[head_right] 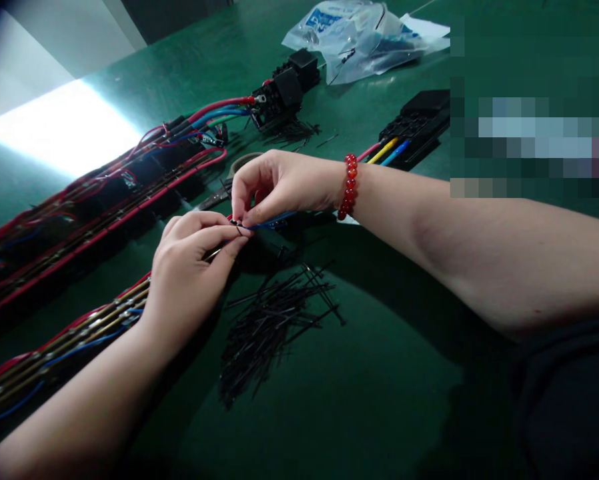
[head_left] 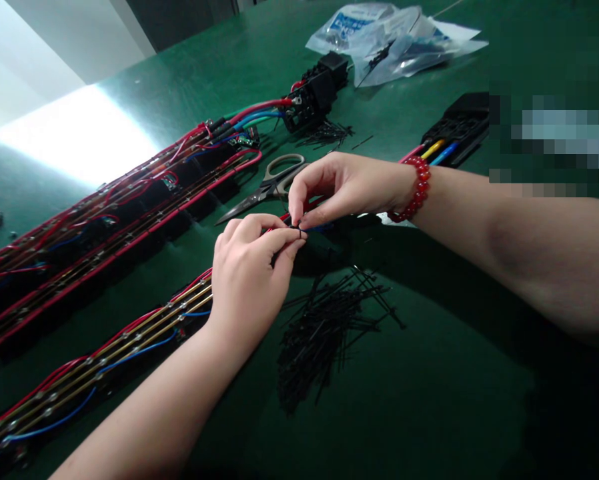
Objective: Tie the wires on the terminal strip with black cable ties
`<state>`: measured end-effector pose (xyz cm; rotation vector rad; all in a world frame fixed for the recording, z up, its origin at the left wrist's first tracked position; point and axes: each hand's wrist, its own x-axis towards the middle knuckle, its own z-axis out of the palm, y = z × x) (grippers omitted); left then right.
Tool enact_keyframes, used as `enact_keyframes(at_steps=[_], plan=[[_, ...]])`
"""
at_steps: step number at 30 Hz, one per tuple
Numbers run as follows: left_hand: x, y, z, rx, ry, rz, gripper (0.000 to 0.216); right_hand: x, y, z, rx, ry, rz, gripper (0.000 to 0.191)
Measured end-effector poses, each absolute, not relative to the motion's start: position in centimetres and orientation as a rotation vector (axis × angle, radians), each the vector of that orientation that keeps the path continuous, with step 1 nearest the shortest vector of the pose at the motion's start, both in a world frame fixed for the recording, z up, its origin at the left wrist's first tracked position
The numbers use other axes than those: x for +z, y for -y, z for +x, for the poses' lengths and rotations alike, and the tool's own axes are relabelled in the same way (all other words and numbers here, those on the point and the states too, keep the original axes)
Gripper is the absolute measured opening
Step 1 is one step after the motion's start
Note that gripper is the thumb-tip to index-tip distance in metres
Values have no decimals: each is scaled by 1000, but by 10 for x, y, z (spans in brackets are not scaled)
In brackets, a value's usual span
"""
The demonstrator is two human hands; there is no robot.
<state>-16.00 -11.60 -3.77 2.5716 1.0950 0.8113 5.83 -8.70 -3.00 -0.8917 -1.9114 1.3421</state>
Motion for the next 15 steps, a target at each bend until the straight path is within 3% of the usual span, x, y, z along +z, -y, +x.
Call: enact_keyframes(at_steps=[15], plan=[[-33,112,-161,721,-1082,2492,14,-33,85,61,1332,1945,-828,25]])
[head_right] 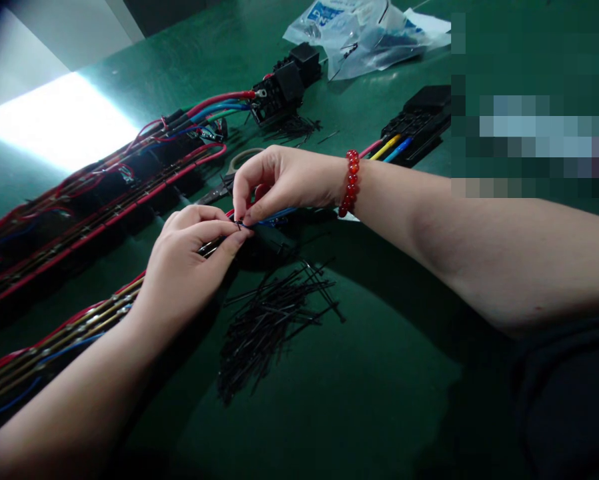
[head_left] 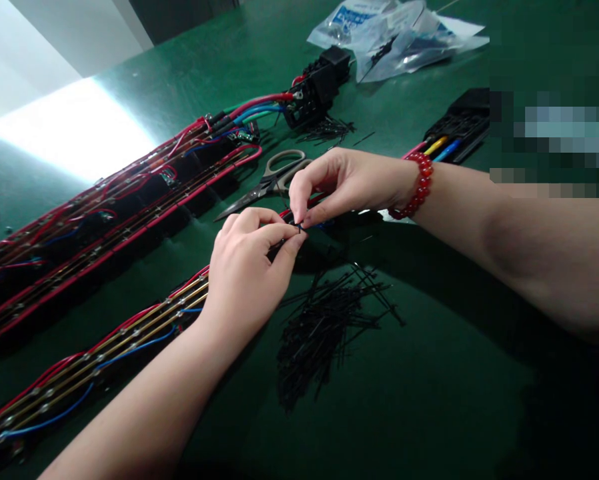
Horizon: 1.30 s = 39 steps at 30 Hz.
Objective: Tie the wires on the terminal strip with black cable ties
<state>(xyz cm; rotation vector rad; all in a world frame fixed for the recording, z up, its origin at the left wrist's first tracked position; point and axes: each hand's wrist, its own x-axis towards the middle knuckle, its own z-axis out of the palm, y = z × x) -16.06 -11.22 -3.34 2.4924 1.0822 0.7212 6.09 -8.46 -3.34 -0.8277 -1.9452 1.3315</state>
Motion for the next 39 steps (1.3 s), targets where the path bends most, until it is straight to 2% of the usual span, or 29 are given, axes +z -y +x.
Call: enact_keyframes(at_steps=[23,39], plan=[[-32,114,-159,701,-1102,2504,15,-32,84,61,1134,2147,-822,26],[-31,114,-159,703,-1108,2490,14,-34,85,61,1180,2081,-811,22]])
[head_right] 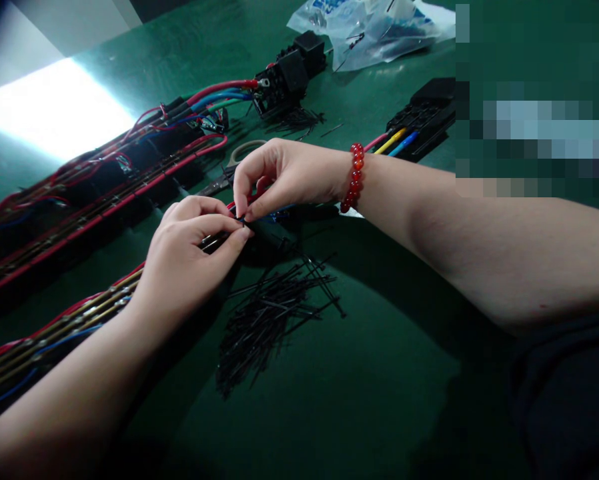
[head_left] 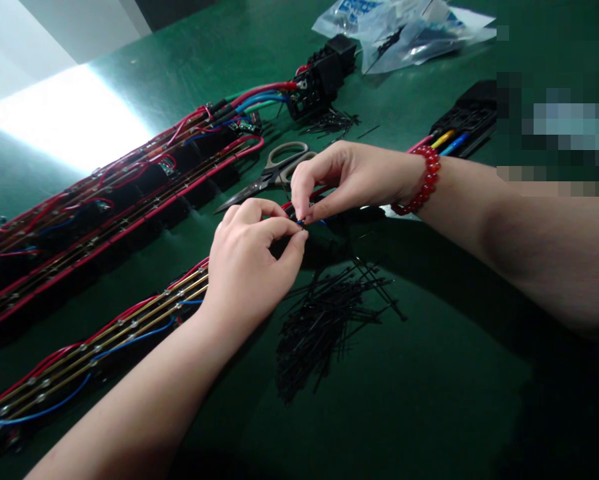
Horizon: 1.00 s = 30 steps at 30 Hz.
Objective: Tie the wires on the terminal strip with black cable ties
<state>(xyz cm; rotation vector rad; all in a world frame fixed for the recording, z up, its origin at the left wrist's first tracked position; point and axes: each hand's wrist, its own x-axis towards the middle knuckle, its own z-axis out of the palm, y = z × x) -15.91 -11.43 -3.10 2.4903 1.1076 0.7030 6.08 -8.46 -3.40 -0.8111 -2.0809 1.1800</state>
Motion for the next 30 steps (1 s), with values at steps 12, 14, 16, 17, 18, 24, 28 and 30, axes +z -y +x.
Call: enact_keyframes(at_steps=[12,14,16,17,18,24,28,30], plan=[[-31,115,-159,707,-1112,2499,14,-32,84,62,1110,2181,-808,21],[-31,115,-159,712,-1115,2497,14,-32,85,61,1101,2181,-819,22],[-31,115,-159,712,-1114,2495,14,-32,85,61,1102,2168,-828,21],[-31,115,-159,709,-1112,2494,14,-32,85,61,1106,2163,-828,21],[-31,115,-159,704,-1111,2494,14,-32,84,61,1112,2157,-828,21],[-29,115,-159,692,-1115,2508,13,-33,84,62,1116,2168,-806,22],[-30,115,-159,686,-1118,2517,14,-33,84,63,1121,2179,-798,23],[-30,115,-159,694,-1116,2523,13,-32,84,62,1137,2179,-808,23]])
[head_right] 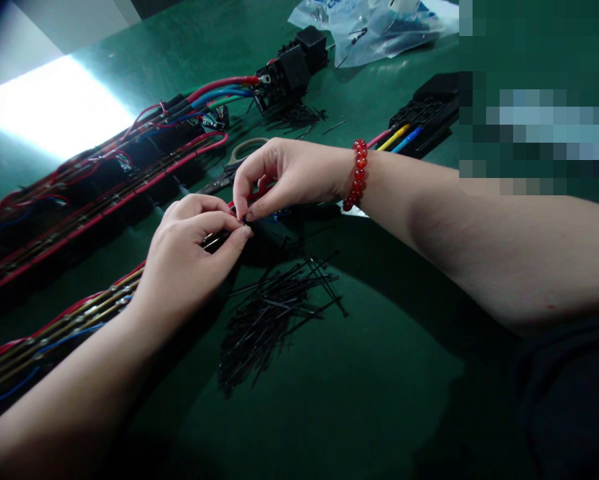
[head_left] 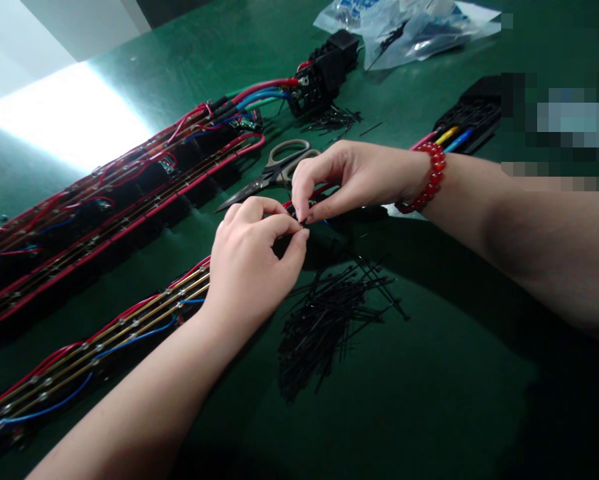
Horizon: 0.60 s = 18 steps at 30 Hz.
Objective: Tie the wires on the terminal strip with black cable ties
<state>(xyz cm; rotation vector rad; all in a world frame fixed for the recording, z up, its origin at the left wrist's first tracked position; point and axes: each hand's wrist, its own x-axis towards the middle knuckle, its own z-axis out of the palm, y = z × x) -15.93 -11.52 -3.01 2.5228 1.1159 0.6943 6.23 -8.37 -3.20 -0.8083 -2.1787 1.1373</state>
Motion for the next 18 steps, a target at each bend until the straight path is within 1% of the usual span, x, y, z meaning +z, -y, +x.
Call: enact_keyframes(at_steps=[7,11,18], plan=[[-34,115,-161,798,-1092,2488,13,-29,85,61,1160,2182,-856,25],[-34,115,-161,795,-1095,2473,13,-29,85,61,1167,2172,-873,26],[-34,115,-161,800,-1090,2477,13,-28,87,61,1217,2114,-894,22]])
